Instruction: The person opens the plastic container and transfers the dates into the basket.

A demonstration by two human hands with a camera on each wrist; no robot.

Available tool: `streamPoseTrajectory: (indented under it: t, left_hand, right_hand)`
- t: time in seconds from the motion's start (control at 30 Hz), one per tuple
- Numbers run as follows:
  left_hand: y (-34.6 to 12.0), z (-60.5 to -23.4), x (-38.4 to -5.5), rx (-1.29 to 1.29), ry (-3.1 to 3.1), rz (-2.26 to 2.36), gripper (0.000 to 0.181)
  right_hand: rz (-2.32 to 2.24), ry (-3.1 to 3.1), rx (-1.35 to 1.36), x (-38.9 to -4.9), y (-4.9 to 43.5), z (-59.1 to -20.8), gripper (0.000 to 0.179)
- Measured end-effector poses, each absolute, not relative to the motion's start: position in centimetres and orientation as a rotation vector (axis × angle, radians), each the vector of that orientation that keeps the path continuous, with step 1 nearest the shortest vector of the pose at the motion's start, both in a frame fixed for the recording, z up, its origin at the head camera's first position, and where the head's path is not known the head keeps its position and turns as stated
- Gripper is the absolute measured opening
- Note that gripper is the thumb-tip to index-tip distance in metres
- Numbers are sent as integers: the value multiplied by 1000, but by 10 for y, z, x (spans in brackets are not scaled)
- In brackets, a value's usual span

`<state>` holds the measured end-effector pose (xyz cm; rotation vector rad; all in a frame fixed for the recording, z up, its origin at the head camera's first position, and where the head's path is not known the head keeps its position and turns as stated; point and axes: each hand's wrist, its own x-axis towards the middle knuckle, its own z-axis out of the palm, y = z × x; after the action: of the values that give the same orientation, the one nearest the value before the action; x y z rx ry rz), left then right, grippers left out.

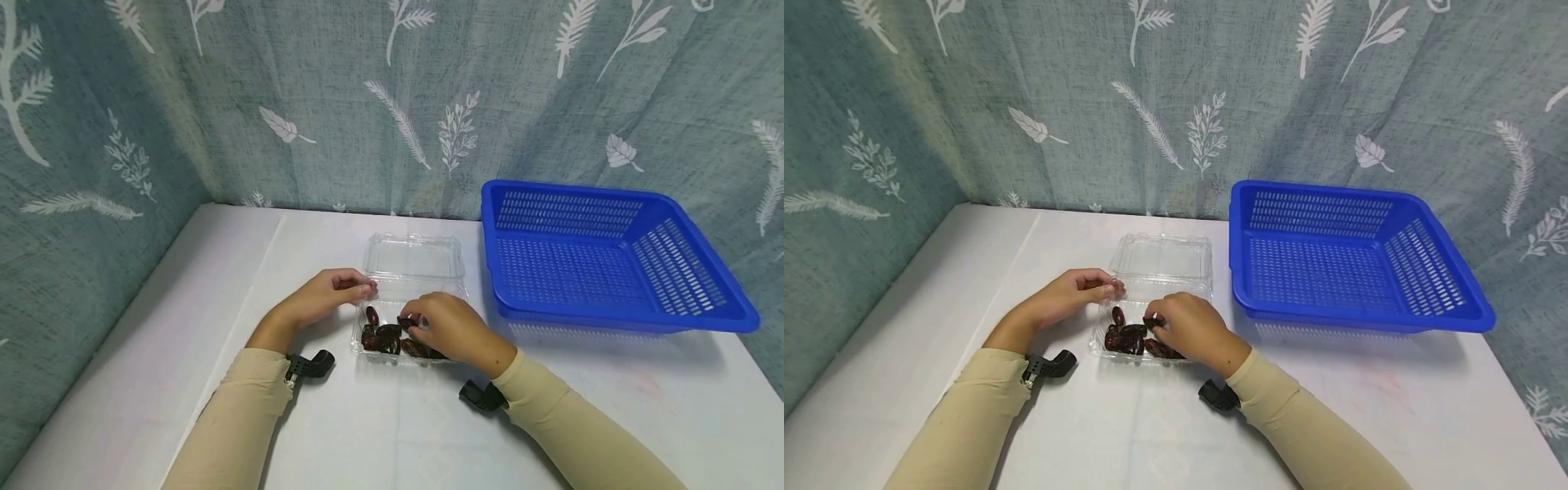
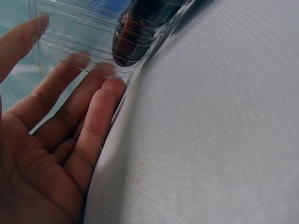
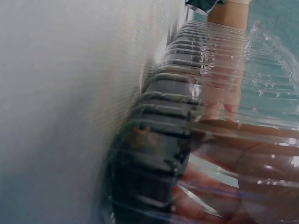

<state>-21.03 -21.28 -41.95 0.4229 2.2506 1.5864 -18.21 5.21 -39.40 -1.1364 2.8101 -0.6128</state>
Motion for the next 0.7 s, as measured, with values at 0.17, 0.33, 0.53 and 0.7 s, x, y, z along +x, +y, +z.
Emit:
streamPoseTrajectory:
  t: [0.17, 0.33, 0.53, 0.7]
  left_hand:
    - [-211, -415, -211, 416, 2280, 1553, 30]
    - [-211, -414, -209, 362, 2254, 1555, 32]
    - [-211, -415, -208, 303, 2089, 1627, 41]
    - [-209, -418, -209, 291, 2035, 1653, 44]
  right_hand:
    - [-720, 2789, -1147, -184, 55, -392, 20]
    - [-858, 2797, -1156, -185, 55, -391, 22]
    - [-1092, 2787, -1168, -184, 58, -384, 22]
    - [-1282, 2781, -1227, -179, 66, -367, 24]
